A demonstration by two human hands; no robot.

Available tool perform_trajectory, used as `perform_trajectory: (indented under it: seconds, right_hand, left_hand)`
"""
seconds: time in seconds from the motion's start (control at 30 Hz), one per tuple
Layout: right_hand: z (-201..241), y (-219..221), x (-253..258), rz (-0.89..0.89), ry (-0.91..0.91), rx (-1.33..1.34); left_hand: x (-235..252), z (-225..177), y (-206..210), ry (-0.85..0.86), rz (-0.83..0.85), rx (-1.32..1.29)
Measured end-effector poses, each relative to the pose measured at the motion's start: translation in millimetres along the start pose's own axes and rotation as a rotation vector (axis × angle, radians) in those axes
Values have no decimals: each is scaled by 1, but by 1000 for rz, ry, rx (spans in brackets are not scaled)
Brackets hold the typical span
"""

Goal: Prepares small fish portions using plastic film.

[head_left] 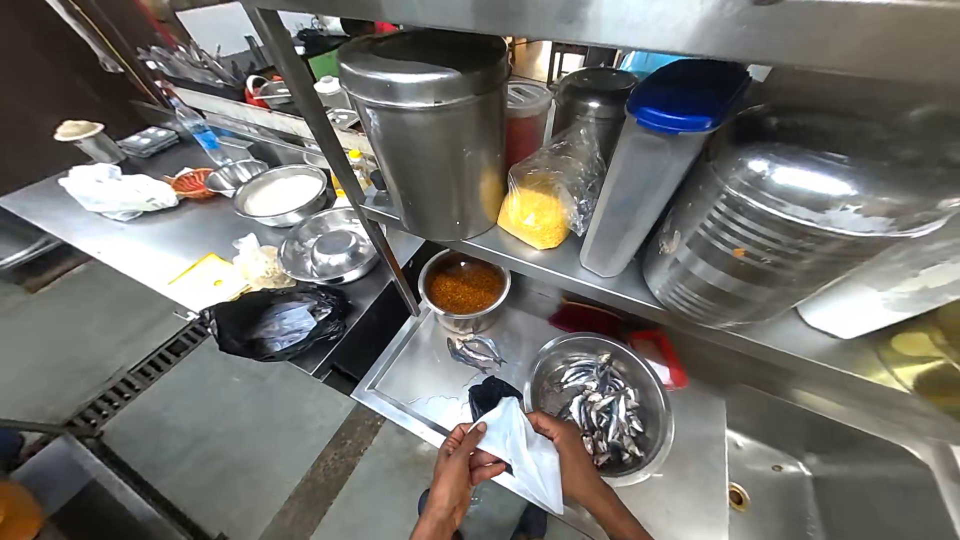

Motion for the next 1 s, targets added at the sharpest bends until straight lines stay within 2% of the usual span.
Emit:
perform_trajectory:
  seconds: [0.2,0.37,0.5,0.57,0.7,0.9,1.0]
  right_hand:
    - [15,-3,-7,156,-57,139]
    - [4,-12,-12,118,4,138]
    - [6,-3,-18,108,33,221]
    - [6,3,-22,74,35,273]
    - [-11,-4,-31,-21,125,388]
    - [-25,-8,-40,-81,193,690]
    - [-23,-3,-33,-29,140,556]
  left_hand:
    - [8,9,9,-121,148,190]
    - [7,17,21,-160,285,6]
    - [1,19,30,-184,379,-150]
    - [-1,20,35,-164,462,-120]
    - [-3,5,31,-30,487,32]
    - [-11,-7,22,29,654,-82]
    - [-7,-7,20,26,653,-114]
Point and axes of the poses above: each hand's wrist, its own x-axis towards the middle knuckle, its own y-axis out of the palm, z = x × y, the point moved 9 cm from there along x, towards the middle knuckle, and after that the axes turned 11 degrees about -y, right-handed, at the moved point
